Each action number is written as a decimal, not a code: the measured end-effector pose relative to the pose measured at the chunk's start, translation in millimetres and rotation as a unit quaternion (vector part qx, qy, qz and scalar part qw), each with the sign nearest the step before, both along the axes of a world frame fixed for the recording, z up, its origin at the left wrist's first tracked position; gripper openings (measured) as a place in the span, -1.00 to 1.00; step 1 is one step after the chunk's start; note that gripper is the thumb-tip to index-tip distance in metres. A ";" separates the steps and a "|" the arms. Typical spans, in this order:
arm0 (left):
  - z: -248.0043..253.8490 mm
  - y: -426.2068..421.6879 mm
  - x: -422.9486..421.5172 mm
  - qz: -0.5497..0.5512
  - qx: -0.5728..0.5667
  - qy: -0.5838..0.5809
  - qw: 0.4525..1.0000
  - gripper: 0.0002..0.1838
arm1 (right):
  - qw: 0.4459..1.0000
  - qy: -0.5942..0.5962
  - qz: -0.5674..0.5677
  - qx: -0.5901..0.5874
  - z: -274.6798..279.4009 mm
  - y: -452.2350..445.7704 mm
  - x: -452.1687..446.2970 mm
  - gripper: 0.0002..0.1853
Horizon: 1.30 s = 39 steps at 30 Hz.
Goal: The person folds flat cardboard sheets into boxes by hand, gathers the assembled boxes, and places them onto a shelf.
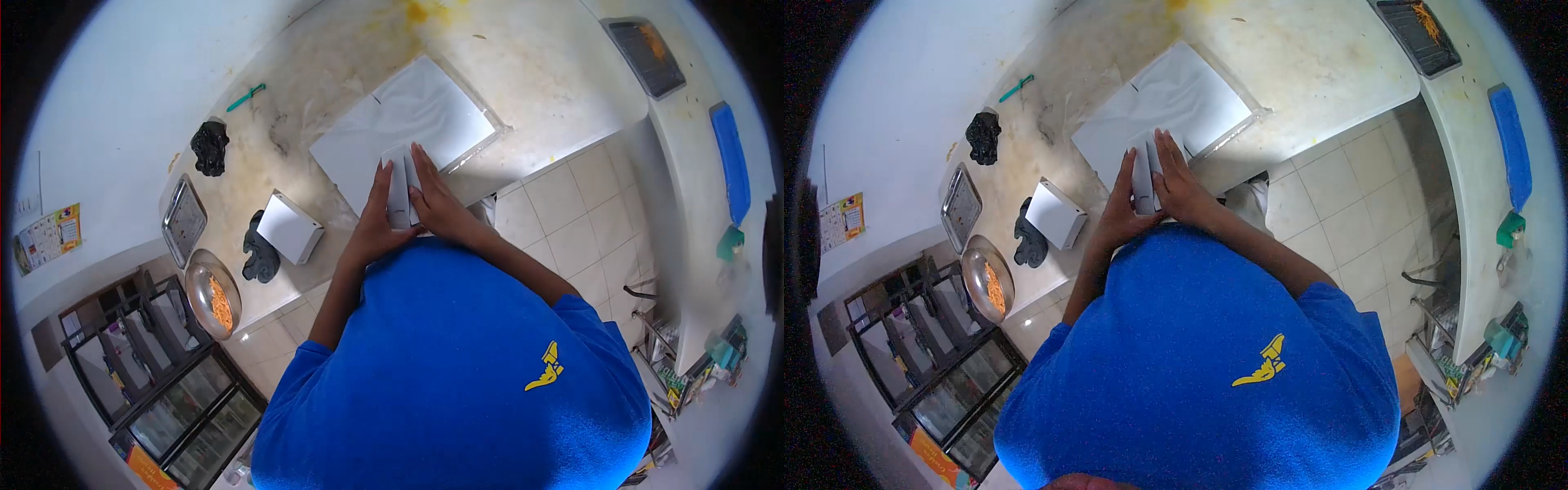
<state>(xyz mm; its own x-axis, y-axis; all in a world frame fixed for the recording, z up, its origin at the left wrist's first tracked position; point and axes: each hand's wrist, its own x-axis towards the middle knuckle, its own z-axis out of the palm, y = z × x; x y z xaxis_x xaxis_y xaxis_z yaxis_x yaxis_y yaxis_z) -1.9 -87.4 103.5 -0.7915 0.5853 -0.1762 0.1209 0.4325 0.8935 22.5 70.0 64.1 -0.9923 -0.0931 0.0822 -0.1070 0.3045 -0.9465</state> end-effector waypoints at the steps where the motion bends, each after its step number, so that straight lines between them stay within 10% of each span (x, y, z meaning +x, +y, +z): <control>1: -0.9 0.6 -0.1 -0.003 -0.036 0.032 0.999 0.09 | 1.000 0.002 -0.003 -0.006 -1.5 -0.5 -2.5 -0.31; 8: -0.7 1.4 -5.4 -0.004 -0.050 0.122 0.991 0.00 | 0.998 0.004 -0.056 -0.035 -9.0 -6.2 -17.0 -0.35; 20: -1.1 -18.1 -17.4 0.011 0.032 -0.048 0.998 0.09 | 0.987 -0.005 0.151 -0.060 -10.0 20.3 -28.6 -0.01; 23: -3.2 -18.1 -19.4 -0.014 -0.069 0.077 0.995 0.11 | 0.990 0.039 0.131 -0.030 -18.6 12.2 -31.4 -0.02; 39: -9.4 -33.1 -32.1 0.045 -0.032 0.001 0.998 0.11 | 0.978 0.140 0.065 0.139 -9.6 -18.5 -34.3 -0.16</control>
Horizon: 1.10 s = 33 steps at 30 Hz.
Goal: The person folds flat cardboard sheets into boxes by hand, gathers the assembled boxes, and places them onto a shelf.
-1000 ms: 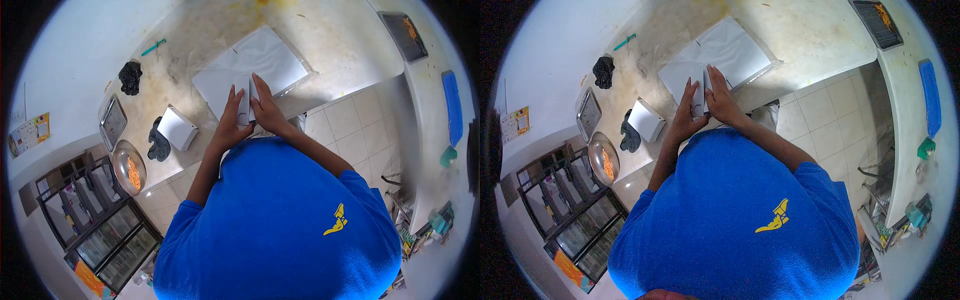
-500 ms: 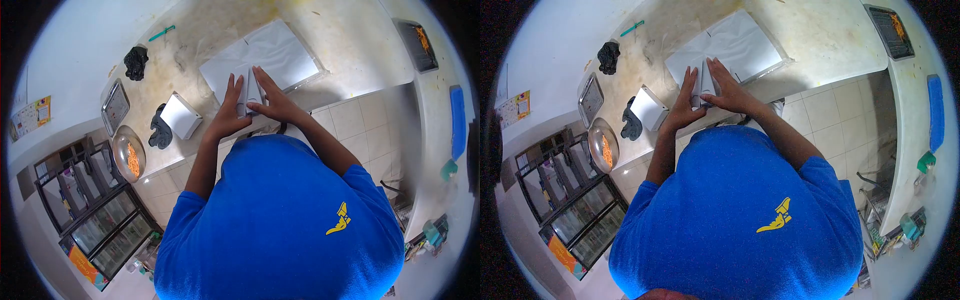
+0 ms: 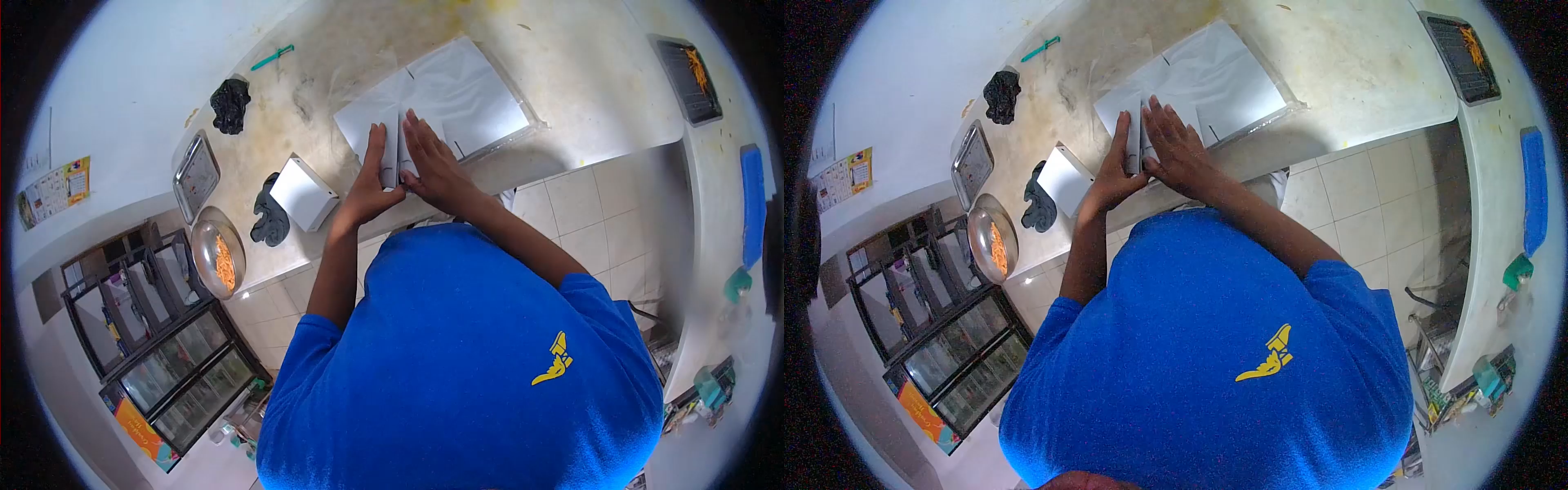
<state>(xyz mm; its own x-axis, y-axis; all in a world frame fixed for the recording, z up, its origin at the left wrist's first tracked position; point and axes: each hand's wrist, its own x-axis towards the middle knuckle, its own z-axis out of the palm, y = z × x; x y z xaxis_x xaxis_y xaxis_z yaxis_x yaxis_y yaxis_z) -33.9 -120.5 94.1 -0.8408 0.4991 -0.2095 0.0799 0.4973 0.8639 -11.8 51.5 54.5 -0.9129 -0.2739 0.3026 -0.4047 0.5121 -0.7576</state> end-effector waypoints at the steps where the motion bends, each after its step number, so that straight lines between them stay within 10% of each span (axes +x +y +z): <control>1: 0.3 -1.1 -0.9 0.001 0.003 -0.005 1.000 0.11 | 1.000 -0.016 0.000 0.022 4.2 -1.4 1.6 -0.17; 5: -5.4 -4.0 2.3 0.046 0.063 -0.065 0.995 0.10 | 0.992 -0.054 -0.011 -0.112 -12.6 -14.5 -8.5 -0.19; 14: 11.4 -2.8 6.2 0.143 0.184 -0.183 0.955 0.09 | 0.955 -0.039 0.293 -0.028 8.7 32.8 -56.6 -0.12; 20: -3.9 -5.2 10.6 0.190 0.240 -0.158 0.939 0.08 | 0.959 -0.015 0.275 0.071 0.1 11.0 -59.3 -0.20; 28: -30.2 -10.3 21.1 0.355 0.343 -0.150 0.857 0.06 | 0.845 -0.299 0.344 -0.279 34.7 -4.3 -45.1 -0.05; 33: 31.2 -87.6 37.7 0.433 -0.074 0.310 0.843 -0.06 | 0.910 -0.206 0.167 -0.318 33.4 13.4 -69.0 -0.15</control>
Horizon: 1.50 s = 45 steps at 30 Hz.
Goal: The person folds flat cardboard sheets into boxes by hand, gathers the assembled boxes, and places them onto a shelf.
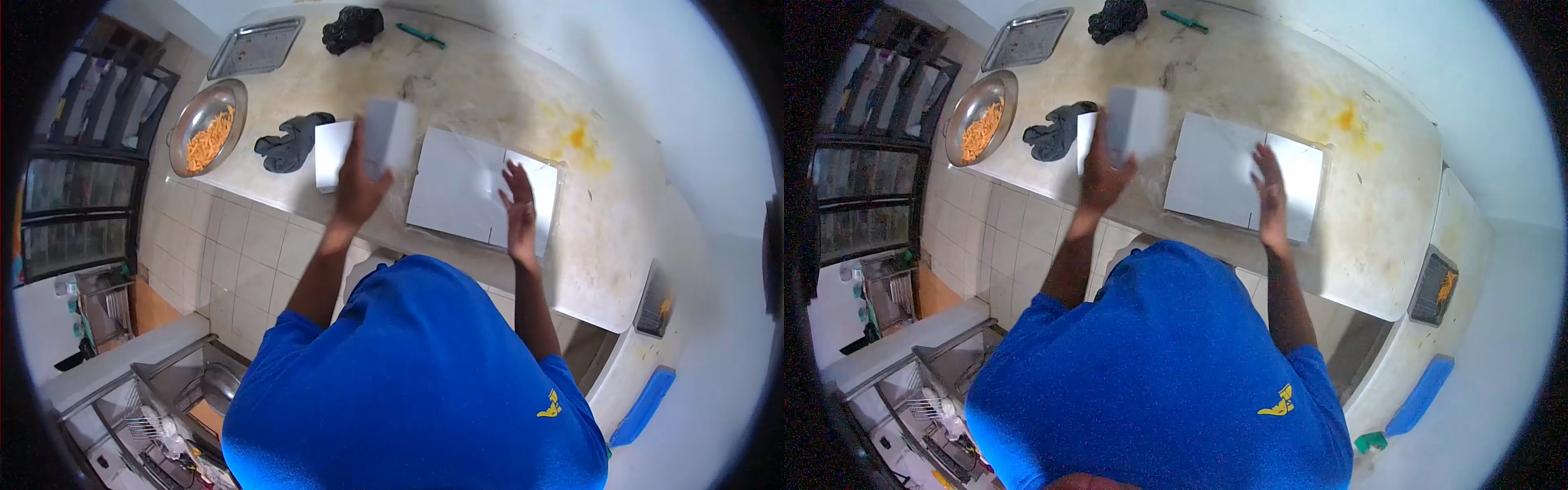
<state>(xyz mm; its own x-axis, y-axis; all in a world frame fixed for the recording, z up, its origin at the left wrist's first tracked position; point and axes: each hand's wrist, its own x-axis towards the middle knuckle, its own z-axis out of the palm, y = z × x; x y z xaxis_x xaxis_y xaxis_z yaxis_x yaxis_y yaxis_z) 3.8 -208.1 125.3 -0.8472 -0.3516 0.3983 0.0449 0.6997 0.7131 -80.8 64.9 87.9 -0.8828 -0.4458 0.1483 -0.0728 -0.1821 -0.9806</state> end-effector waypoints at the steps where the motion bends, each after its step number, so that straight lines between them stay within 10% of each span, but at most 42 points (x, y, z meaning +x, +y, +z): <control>1: 19.4 -12.2 3.2 0.014 -0.056 0.037 0.998 -0.06 | 0.999 -0.008 -0.021 0.041 -0.6 7.1 1.9 -0.20; 7: -56.6 -102.3 28.4 -0.117 -0.379 -0.139 0.907 -0.08 | 0.969 0.008 -0.096 0.227 -55.6 40.8 21.8 -0.36; 10: -106.2 -132.2 49.2 -0.277 -0.263 -0.243 0.892 -0.14 | 0.940 0.058 -0.127 0.313 -74.7 42.5 38.2 -0.51; 16: -89.7 -109.0 38.9 -0.171 -0.272 -0.072 0.944 -0.40 | 0.802 0.164 -0.213 0.534 -99.7 61.0 42.2 -0.46; 20: -137.4 -38.5 4.0 -0.288 0.126 -0.142 0.939 -0.52 | 0.714 0.085 -0.333 0.609 -146.9 87.4 30.4 -0.32; 22: -115.0 19.2 -31.9 -0.228 0.110 -0.142 0.957 -0.44 | 0.706 0.030 -0.335 0.623 -153.7 95.8 22.1 -0.28; 29: -166.8 52.1 -77.6 -0.023 0.113 -0.229 0.967 -0.26 | 0.773 -0.081 -0.298 0.554 -136.5 112.6 12.9 -0.30; 32: -163.1 57.1 -81.2 0.027 0.314 -0.189 0.930 -0.33 | 0.777 -0.046 -0.246 0.578 -141.4 114.7 19.1 -0.30; 45: -156.3 62.2 -84.5 0.137 0.044 -0.090 0.985 -0.70 | 0.867 -0.002 -0.110 0.486 -128.4 152.7 24.4 -0.27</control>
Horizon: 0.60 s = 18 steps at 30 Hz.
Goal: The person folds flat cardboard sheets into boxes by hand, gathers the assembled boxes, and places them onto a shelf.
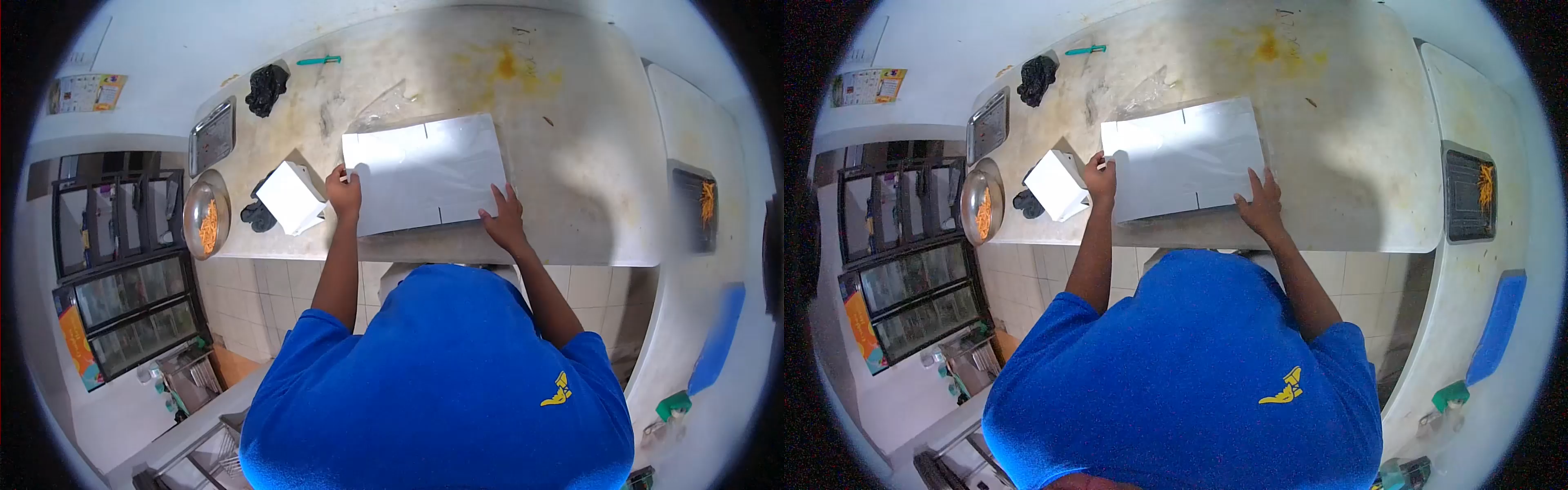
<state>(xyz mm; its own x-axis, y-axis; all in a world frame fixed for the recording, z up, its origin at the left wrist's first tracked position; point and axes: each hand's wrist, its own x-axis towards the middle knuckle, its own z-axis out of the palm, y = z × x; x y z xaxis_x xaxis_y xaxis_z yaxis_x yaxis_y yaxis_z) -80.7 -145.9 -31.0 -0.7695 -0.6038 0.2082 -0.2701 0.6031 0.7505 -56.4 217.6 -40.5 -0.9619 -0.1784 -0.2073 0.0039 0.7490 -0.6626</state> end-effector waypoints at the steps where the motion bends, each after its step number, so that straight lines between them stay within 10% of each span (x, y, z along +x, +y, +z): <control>1: 15.6 9.3 2.5 -0.011 0.057 -0.017 0.998 -0.69 | 1.000 0.007 0.009 -0.009 -5.9 4.5 -0.8 -0.27; 7: 92.1 36.4 20.1 -0.028 0.442 -0.118 0.889 -0.64 | 0.995 -0.054 0.040 0.067 26.2 -10.6 -2.1 -0.24; 18: 62.0 13.0 49.5 -0.143 0.610 -0.105 0.772 -0.54 | 0.983 -0.032 0.146 0.106 8.6 -33.4 -3.0 -0.23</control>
